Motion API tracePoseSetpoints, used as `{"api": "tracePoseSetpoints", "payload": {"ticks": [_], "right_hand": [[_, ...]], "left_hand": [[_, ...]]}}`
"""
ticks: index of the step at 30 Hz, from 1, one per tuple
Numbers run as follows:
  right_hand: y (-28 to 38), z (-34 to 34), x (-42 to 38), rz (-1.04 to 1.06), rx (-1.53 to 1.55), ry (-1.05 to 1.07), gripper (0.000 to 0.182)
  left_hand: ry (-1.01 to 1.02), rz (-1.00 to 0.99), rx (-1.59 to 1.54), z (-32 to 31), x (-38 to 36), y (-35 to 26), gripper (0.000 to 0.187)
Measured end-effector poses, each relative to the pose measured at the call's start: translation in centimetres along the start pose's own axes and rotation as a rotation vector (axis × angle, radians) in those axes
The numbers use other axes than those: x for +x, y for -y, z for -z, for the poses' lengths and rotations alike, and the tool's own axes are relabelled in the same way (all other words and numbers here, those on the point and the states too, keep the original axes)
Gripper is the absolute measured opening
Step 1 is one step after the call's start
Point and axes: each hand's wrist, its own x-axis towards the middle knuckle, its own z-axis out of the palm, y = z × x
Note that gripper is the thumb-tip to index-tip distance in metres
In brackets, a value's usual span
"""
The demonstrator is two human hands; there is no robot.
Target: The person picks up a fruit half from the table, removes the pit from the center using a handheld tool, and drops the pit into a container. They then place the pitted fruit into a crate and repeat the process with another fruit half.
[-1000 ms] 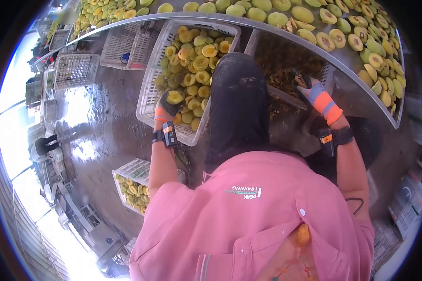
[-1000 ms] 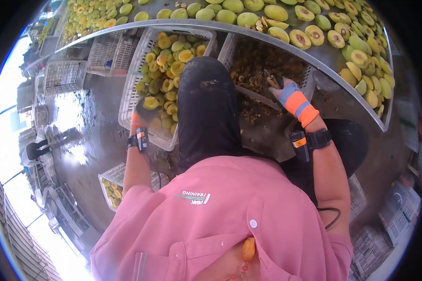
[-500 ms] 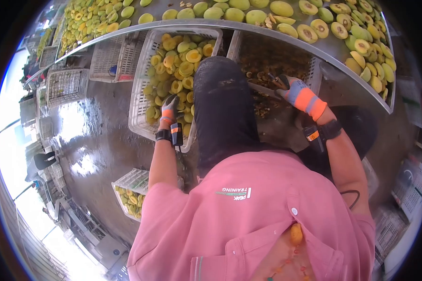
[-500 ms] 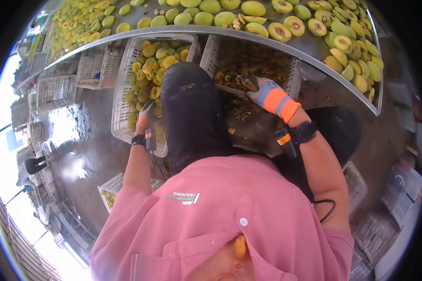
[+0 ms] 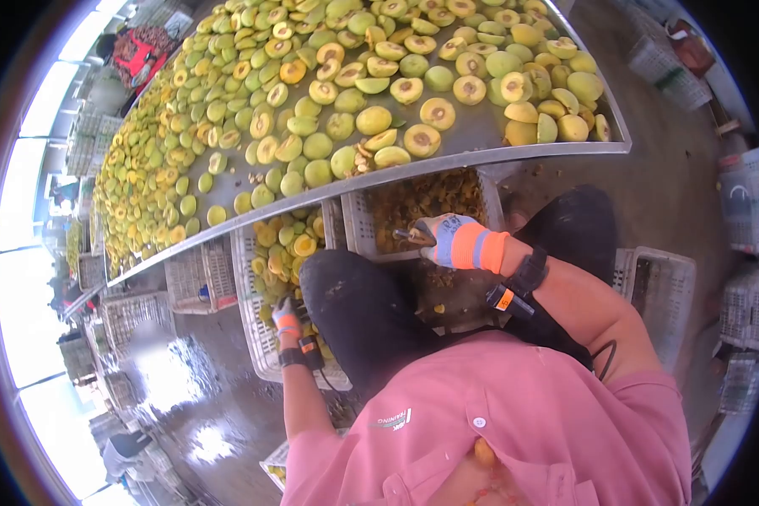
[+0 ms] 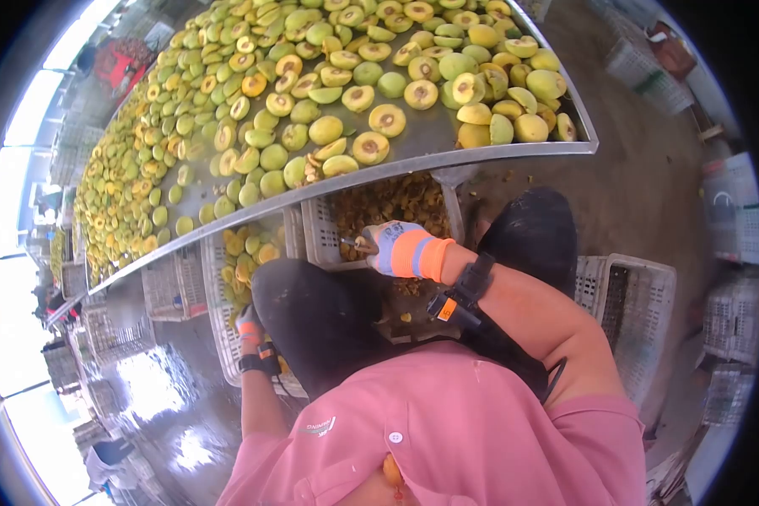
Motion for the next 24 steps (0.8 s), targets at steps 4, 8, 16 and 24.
{"api": "tracePoseSetpoints", "payload": {"ticks": [4, 8, 16, 24], "right_hand": [[0.8, 2.0, -0.4, 0.032, 0.133, -0.172, 0.034], [0.7, 3.3, 0.0, 0.141, 0.35, -0.454, 0.039], [-1.6, 5.2, 0.7, 0.067, 0.412, -0.66, 0.04], [-0.9, 5.7, 0.5, 0.07, 0.6, -0.561, 0.027]], "left_hand": [[-0.116, -0.25, -0.104, -4.4, -1.0, -22.7, 0.025], [0.19, -0.482, 0.299, -14.8, -1.2, -37.1, 0.028], [0.212, -0.847, 1.273, -31.4, 3.9, -39.8, 0.05], [0.861, -0.236, -0.333, -25.2, 1.4, -38.1, 0.034]]}}
